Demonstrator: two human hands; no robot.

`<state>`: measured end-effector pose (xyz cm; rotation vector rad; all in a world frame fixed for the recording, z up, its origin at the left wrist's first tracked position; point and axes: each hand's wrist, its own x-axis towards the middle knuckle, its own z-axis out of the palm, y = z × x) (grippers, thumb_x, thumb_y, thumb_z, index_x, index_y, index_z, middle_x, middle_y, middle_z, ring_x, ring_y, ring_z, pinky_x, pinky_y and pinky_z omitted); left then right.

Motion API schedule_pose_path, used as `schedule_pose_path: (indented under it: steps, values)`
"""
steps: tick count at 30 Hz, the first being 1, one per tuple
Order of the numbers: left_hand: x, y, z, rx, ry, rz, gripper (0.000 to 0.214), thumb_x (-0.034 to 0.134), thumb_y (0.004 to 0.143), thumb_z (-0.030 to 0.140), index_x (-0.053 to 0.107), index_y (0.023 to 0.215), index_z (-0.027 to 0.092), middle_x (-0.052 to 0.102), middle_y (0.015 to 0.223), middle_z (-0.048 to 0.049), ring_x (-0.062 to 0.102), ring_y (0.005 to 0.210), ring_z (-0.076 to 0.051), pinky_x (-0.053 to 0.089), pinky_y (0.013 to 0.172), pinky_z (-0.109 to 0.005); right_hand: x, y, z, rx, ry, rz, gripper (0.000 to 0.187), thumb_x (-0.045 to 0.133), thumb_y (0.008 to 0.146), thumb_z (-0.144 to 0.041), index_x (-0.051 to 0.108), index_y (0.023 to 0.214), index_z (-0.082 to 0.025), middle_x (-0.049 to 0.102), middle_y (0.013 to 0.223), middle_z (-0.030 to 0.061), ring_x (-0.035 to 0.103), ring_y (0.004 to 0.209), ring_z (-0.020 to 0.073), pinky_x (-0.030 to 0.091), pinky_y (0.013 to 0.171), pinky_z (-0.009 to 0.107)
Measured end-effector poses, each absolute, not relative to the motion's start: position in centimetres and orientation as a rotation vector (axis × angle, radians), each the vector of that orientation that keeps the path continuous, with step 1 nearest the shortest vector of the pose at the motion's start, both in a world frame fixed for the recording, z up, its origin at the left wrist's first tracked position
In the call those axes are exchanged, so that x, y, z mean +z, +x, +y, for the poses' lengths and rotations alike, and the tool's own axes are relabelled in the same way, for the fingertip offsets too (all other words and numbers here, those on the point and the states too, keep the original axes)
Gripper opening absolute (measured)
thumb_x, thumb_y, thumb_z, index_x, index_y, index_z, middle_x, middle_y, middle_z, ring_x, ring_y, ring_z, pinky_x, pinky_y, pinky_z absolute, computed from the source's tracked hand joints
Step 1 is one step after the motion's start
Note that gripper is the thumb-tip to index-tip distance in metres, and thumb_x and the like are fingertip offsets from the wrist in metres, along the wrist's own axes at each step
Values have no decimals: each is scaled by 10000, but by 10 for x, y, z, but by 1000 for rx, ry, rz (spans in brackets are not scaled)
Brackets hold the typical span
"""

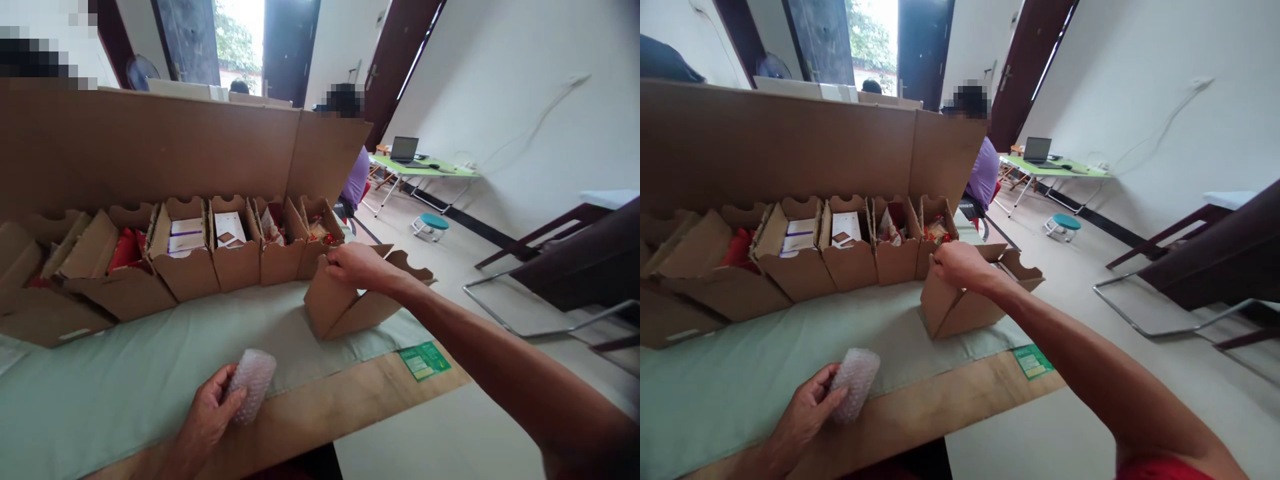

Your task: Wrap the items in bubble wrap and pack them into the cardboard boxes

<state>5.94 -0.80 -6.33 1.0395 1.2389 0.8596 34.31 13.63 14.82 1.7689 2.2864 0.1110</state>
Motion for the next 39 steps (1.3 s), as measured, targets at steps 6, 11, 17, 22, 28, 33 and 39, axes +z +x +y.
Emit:
schedule_pose_path:
  steps: [6, 11, 17, 22, 28, 33, 39]
  values:
    - [-69, 42, -25, 921, 1015, 1187, 516, 773, 754, 581, 700, 1054, 168, 733, 899, -55, 671, 841, -214, 520, 762, -272, 139, 264, 138, -545, 1830, 2569, 191, 600, 833, -169, 615, 642, -159, 595, 594, 9, 567, 598, 125, 317, 502, 233]
    - [-66, 27, -36, 1031, 988, 1229, 522, 764, 764, 591, 698, 1066, 170, 738, 894, -53, 658, 799, -196, 513, 740, -267, 123, 187, 147, -1467, 1885, 2493, 228, 551, 887, -110, 548, 664, -157, 606, 619, -5, 573, 522, 97, 416, 469, 187]
    - [-56, 9, -42, 1090, 977, 1247, 523, 764, 763, 581, 698, 1070, 162, 731, 867, -49, 646, 767, -184, 504, 699, -255, 144, 190, 135, -1810, 1600, 2778, 201, 529, 954, -208, 668, 835, -126, 718, 875, 68, 660, 709, 114, 492, 554, 187]
    - [-30, 14, -39, 1025, 1062, 1184, 455, 733, 805, 532, 711, 1074, 166, 727, 890, -59, 650, 800, -200, 510, 723, -270, 146, 247, 82, -1427, 1397, 2866, 339, 689, 872, -433, 736, 1064, -157, 743, 924, 54, 664, 799, 166, 504, 653, 245]
    - [17, 48, -30, 1001, 1366, 1134, 269, 674, 866, 397, 720, 1014, 177, 719, 880, -47, 635, 781, -187, 501, 709, -261, 118, 255, 34, -1262, 1276, 2797, 496, 756, 824, -447, 681, 1259, -222, 757, 1033, 60, 658, 824, 184, 481, 685, 264]
    - [30, 42, -15, 1266, 1648, 1135, 387, 673, 908, 388, 644, 1250, 211, 720, 1115, -72, 681, 980, -208, 555, 863, -302, 138, 261, 43, -1292, 1491, 2845, 124, 636, 864, -313, 698, 830, -211, 658, 703, 3, 553, 614, 130, 399, 545, 246]
    - [25, 32, 29, 1725, 1961, 1508, 413, 646, 924, 289, 588, 1328, 228, 519, 1437, -136, 611, 1190, -253, 565, 963, -418, 155, 263, 116, -2037, 2018, 2739, 275, 736, 767, -448, 655, 916, -232, 686, 883, 47, 607, 687, 159, 476, 522, 253]
